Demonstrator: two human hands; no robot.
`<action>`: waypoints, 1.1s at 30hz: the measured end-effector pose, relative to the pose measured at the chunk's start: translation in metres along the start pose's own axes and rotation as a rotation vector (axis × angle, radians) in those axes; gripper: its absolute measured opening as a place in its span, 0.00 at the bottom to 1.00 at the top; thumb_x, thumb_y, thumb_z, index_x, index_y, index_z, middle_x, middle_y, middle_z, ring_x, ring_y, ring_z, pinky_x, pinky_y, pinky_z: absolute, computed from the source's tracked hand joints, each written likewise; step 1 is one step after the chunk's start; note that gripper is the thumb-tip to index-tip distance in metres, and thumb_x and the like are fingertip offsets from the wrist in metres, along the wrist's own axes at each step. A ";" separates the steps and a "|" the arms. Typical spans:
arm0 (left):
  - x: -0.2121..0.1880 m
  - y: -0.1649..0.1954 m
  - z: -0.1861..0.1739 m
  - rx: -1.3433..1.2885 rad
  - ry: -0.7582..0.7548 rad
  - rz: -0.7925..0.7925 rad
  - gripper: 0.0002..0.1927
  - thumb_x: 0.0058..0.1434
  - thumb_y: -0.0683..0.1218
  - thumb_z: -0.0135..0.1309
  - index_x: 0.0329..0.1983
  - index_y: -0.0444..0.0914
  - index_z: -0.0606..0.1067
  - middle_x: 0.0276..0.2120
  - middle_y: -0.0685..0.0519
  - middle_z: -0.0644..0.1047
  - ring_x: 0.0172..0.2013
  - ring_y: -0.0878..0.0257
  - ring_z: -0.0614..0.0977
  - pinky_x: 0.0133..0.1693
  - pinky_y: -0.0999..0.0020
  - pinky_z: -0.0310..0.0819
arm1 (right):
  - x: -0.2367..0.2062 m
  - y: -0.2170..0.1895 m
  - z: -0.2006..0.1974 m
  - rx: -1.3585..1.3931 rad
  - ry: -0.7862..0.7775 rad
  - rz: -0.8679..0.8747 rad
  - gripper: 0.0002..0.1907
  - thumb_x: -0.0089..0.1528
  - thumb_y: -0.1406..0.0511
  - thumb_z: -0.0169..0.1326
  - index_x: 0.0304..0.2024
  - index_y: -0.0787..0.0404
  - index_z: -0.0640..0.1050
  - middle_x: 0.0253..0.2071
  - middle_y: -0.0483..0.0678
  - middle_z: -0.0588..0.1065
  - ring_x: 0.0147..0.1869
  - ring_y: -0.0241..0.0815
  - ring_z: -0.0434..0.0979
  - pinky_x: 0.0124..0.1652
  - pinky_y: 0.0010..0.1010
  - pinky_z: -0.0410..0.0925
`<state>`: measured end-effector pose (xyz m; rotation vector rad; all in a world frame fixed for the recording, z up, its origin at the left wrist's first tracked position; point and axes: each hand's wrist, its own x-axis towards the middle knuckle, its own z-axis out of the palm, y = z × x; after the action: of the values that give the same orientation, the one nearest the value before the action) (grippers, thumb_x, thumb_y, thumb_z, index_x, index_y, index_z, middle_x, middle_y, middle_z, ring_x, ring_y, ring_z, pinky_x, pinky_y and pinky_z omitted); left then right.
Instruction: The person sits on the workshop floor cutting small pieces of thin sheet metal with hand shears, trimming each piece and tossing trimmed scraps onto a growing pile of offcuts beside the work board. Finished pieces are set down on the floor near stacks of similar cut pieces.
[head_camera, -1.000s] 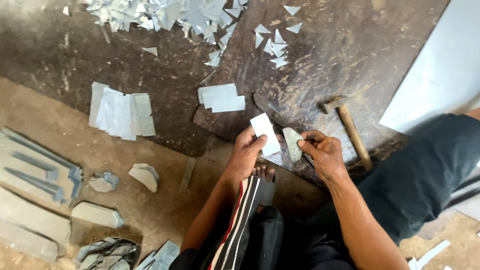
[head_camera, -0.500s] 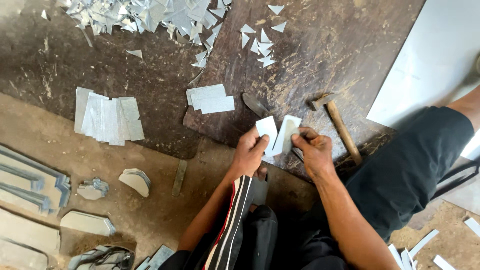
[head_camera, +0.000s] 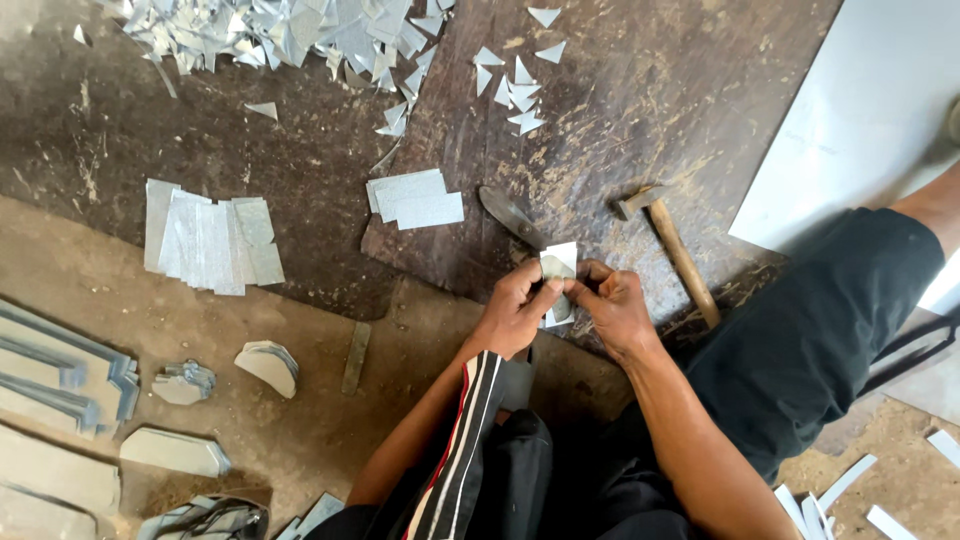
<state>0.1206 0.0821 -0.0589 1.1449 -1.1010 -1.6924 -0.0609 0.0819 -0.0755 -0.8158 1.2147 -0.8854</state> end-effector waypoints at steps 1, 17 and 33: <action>0.004 0.003 0.000 0.035 -0.018 0.025 0.10 0.76 0.43 0.52 0.55 0.34 0.78 0.42 0.54 0.77 0.39 0.69 0.75 0.40 0.72 0.71 | 0.003 -0.004 -0.001 -0.047 0.008 -0.011 0.06 0.63 0.74 0.60 0.41 0.73 0.80 0.42 0.49 0.79 0.43 0.33 0.76 0.41 0.25 0.71; 0.103 0.031 -0.016 1.298 -0.057 0.524 0.11 0.54 0.37 0.55 0.40 0.40 0.78 0.38 0.49 0.80 0.46 0.49 0.79 0.46 0.52 0.75 | 0.022 -0.042 -0.003 -1.138 0.322 -0.579 0.13 0.55 0.74 0.61 0.43 0.73 0.79 0.61 0.58 0.72 0.59 0.65 0.71 0.56 0.46 0.67; 0.110 0.032 -0.006 1.475 -0.002 0.622 0.09 0.54 0.41 0.57 0.39 0.37 0.78 0.39 0.44 0.78 0.40 0.49 0.82 0.37 0.56 0.80 | 0.008 -0.026 0.013 -1.268 0.296 -0.408 0.21 0.63 0.59 0.59 0.26 0.75 0.81 0.73 0.69 0.57 0.77 0.70 0.54 0.68 0.59 0.51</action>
<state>0.1012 -0.0308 -0.0582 1.3021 -2.4834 -0.1908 -0.0504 0.0640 -0.0533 -2.0419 1.9139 -0.4656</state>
